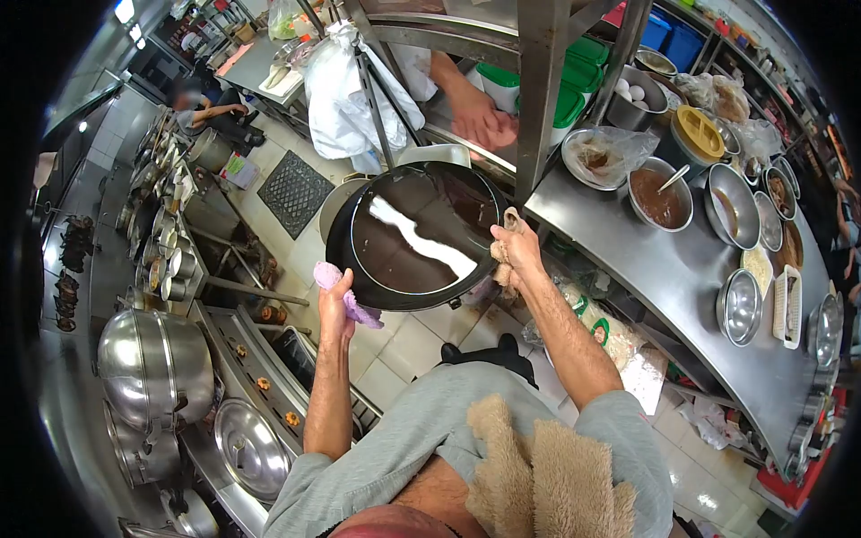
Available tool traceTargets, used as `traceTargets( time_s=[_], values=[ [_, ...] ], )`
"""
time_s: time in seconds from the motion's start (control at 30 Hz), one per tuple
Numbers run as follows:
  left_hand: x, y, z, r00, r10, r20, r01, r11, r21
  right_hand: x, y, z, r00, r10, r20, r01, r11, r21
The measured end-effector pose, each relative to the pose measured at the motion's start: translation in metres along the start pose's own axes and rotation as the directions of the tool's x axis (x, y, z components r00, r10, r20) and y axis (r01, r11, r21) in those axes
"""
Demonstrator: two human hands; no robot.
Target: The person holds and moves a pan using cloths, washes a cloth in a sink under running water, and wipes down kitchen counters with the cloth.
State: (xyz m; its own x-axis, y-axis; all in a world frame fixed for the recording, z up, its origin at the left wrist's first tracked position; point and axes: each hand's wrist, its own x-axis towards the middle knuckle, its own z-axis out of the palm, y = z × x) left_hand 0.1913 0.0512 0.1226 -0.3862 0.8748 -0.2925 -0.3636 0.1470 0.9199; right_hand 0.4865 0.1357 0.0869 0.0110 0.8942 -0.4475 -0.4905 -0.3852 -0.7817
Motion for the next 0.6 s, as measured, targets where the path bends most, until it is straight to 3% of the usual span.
traceTargets(
  time_s=[0.43, 0.5, 0.6],
  values=[
    [0.005, 0.008, 0.0, 0.999, 0.043, 0.009, -0.043, 0.999, 0.032, -0.001, -0.005, 0.005, 1.0, -0.001, -0.006, 0.001, 1.0, -0.003],
    [0.012, 0.004, -0.008, 0.998, -0.042, 0.038, 0.041, 0.999, 0.019, -0.001, -0.007, 0.005, 1.0, 0.003, -0.005, -0.003, 1.0, -0.001],
    [0.012, 0.005, -0.006, 0.999, -0.012, 0.043, 0.011, 1.0, 0.012, 0.002, -0.006, 0.005, 1.0, 0.002, -0.029, -0.003, 0.999, -0.034]
  ],
)
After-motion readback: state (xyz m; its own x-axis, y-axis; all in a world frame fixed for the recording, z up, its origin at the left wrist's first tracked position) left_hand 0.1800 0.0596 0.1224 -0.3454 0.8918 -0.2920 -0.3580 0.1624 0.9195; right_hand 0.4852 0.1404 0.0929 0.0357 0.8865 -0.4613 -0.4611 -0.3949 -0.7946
